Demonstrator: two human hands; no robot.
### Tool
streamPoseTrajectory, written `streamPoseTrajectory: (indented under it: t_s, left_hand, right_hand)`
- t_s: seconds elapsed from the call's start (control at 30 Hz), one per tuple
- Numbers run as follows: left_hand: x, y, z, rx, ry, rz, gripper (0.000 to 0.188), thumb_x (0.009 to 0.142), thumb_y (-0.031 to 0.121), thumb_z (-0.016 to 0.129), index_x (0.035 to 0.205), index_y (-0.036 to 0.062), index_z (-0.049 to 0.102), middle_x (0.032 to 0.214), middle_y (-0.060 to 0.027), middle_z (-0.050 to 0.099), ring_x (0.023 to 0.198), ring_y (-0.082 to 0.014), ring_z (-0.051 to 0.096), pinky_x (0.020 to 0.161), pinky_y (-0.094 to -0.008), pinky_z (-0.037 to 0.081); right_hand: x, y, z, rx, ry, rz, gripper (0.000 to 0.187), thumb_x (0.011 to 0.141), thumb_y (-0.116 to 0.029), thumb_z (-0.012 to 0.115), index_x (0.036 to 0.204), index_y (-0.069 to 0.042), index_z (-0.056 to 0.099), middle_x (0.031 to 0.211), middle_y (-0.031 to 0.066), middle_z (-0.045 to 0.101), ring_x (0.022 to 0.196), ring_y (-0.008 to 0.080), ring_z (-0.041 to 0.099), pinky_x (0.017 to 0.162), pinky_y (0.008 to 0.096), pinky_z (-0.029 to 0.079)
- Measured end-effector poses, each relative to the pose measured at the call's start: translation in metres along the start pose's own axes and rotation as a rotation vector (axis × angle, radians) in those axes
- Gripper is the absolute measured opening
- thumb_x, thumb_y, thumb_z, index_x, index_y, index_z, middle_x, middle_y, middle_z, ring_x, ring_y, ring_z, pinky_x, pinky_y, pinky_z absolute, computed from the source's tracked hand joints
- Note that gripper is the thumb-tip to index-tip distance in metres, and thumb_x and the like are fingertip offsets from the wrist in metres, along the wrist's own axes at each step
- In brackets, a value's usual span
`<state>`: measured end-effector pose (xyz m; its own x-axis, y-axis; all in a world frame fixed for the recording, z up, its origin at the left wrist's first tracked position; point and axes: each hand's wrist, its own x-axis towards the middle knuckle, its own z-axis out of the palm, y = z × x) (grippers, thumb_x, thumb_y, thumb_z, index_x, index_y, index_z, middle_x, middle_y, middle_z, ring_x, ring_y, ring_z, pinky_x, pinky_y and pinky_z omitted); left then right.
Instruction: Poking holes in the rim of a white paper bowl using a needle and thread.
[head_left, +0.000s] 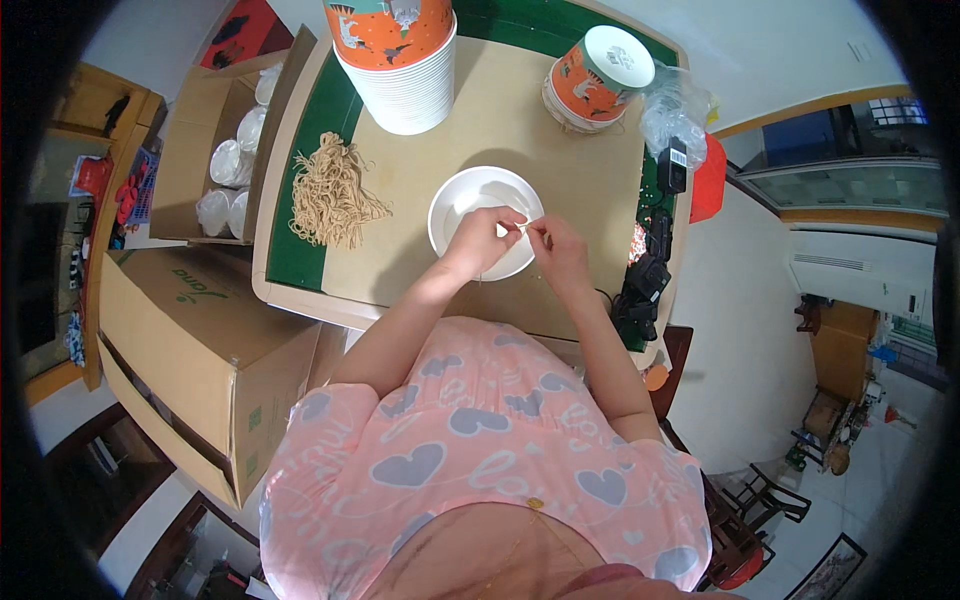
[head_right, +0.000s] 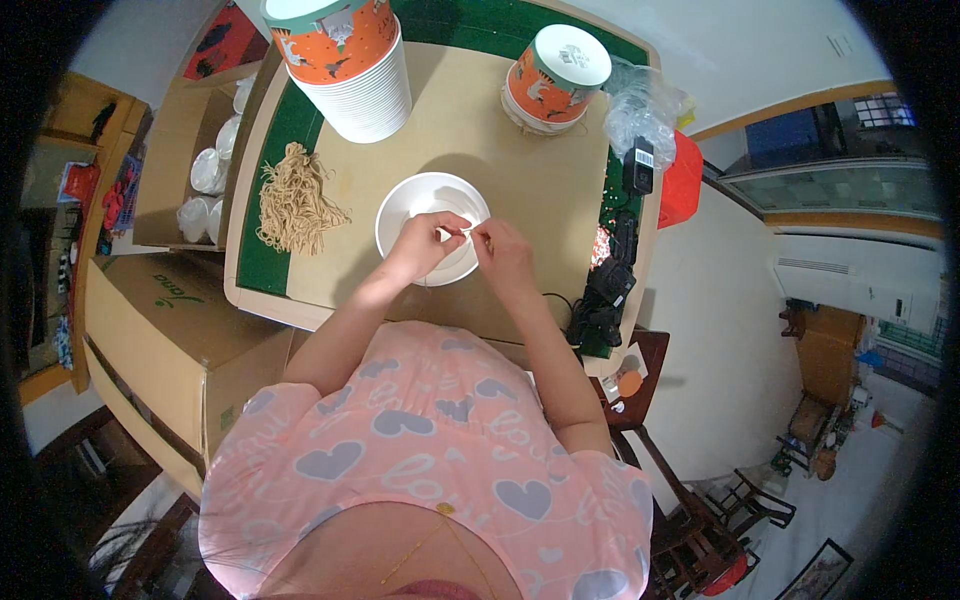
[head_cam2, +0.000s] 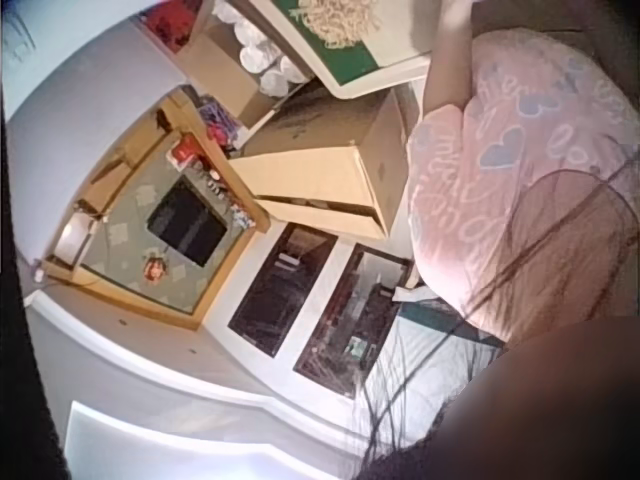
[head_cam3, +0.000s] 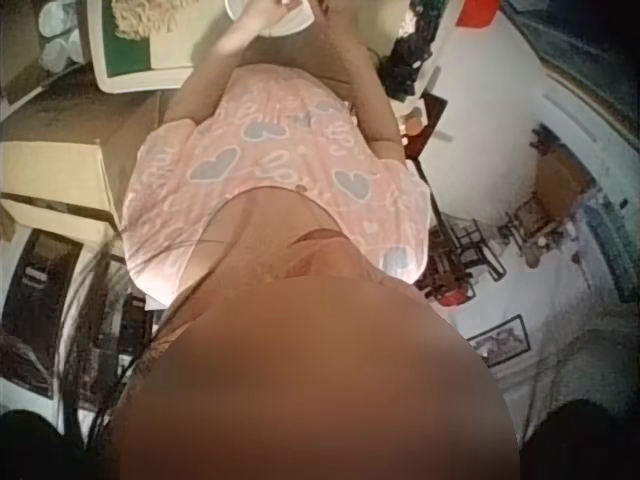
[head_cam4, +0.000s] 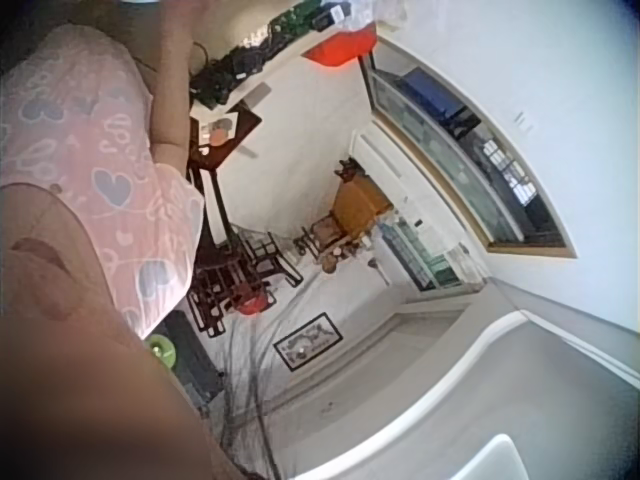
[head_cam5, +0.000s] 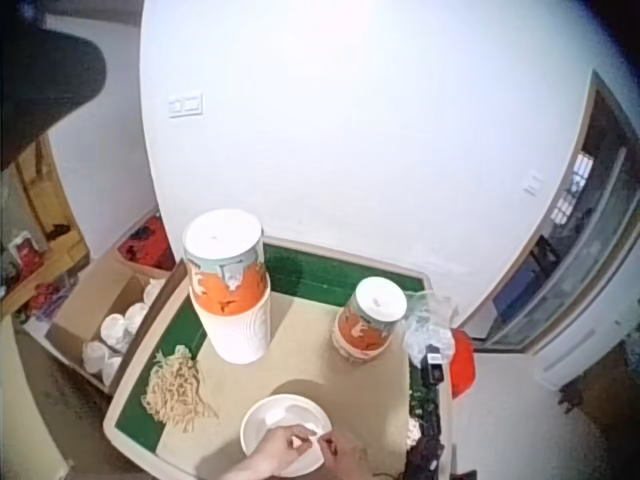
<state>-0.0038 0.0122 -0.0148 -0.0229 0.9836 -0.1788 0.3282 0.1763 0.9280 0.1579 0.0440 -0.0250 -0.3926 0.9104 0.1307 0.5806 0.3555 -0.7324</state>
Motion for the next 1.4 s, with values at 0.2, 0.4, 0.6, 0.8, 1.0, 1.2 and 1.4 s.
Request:
streamPoseTrajectory:
  t_s: [0.2, 0.4, 0.6, 0.8, 1.0, 1.2, 1.4]
  left_hand:
    - [0.001, -0.01, 0.011, 0.29, 0.182, 0.219, 0.011, 0.082, 0.01, 0.061, 0.091, 0.0054, 0.066, 0.085, -0.0102, 0.065, 0.064, -0.0242, 0.061, 0.061, -0.0346, 0.048]
    - [0.0, -0.012, 0.021, 0.504, 0.299, 0.293, 0.008, 0.085, 0.012, 0.057, 0.084, 0.0057, 0.062, 0.081, -0.0111, 0.062, 0.068, -0.032, 0.061, 0.061, -0.0403, 0.049]
    - [0.005, -0.012, 0.015, 0.343, 0.3, 0.263, 0.007, 0.083, 0.01, 0.059, 0.085, 0.004, 0.063, 0.083, -0.0119, 0.063, 0.073, -0.0317, 0.061, 0.062, -0.0387, 0.05]
    - [0.0, 0.002, 0.012, 0.219, 0.26, 0.321, 0.011, 0.083, 0.015, 0.06, 0.085, 0.0052, 0.063, 0.084, -0.0126, 0.063, 0.074, -0.0327, 0.061, 0.063, -0.0406, 0.049]
    - [-0.008, 0.023, -0.005, 0.159, -0.043, 0.028, 0.018, 0.081, 0.02, 0.061, 0.081, 0.0028, 0.067, 0.07, -0.0148, 0.064, 0.065, -0.0316, 0.062, 0.066, -0.0383, 0.049]
    - [-0.014, 0.044, -0.006, -0.078, -0.183, -0.057, 0.018, 0.082, 0.015, 0.055, 0.077, 0.0013, 0.065, 0.063, -0.0104, 0.061, 0.057, -0.0197, 0.057, 0.058, -0.0316, 0.045]
    - [-0.03, 0.063, -0.005, -0.149, -0.286, -0.033, 0.018, 0.084, 0.013, 0.057, 0.077, -0.002, 0.063, 0.064, -0.0049, 0.06, 0.061, -0.01, 0.053, 0.059, -0.0259, 0.042]
  right_hand:
    - [-0.001, 0.0, 0.001, -0.034, -0.03, -0.041, 0.008, 0.081, -0.012, 0.063, 0.082, -0.005, 0.058, 0.076, 0.011, 0.059, 0.066, 0.0271, 0.059, 0.058, 0.0374, 0.047]
    - [-0.001, -0.002, 0.0, -0.072, -0.029, -0.101, 0.008, 0.082, -0.011, 0.06, 0.081, -0.005, 0.056, 0.077, 0.0125, 0.058, 0.069, 0.0312, 0.058, 0.059, 0.04, 0.046]
    - [-0.002, -0.007, -0.002, 0.096, -0.042, 0.07, 0.01, 0.083, -0.011, 0.062, 0.09, -0.005, 0.06, 0.078, 0.0087, 0.061, 0.061, 0.0217, 0.055, 0.057, 0.0345, 0.045]
    - [0.003, -0.002, -0.006, 0.37, -0.053, 0.298, 0.011, 0.082, -0.011, 0.065, 0.091, -0.004, 0.065, 0.077, 0.0013, 0.061, 0.058, 0.0078, 0.047, 0.053, 0.024, 0.039]
    - [0.006, 0.009, -0.023, 0.261, 0.012, 0.147, 0.007, 0.08, -0.008, 0.065, 0.087, -0.005, 0.066, 0.078, 0.0026, 0.058, 0.059, 0.0095, 0.05, 0.053, 0.0242, 0.04]
    - [-0.004, 0.008, -0.02, 0.118, 0.033, -0.037, 0.01, 0.078, -0.006, 0.065, 0.088, -0.007, 0.066, 0.084, 0.0069, 0.058, 0.066, 0.0196, 0.059, 0.057, 0.0295, 0.046]
    - [-0.003, 0.014, -0.013, 0.054, 0.097, -0.053, 0.012, 0.077, -0.005, 0.064, 0.088, -0.007, 0.066, 0.083, 0.0083, 0.057, 0.068, 0.023, 0.059, 0.059, 0.0319, 0.047]
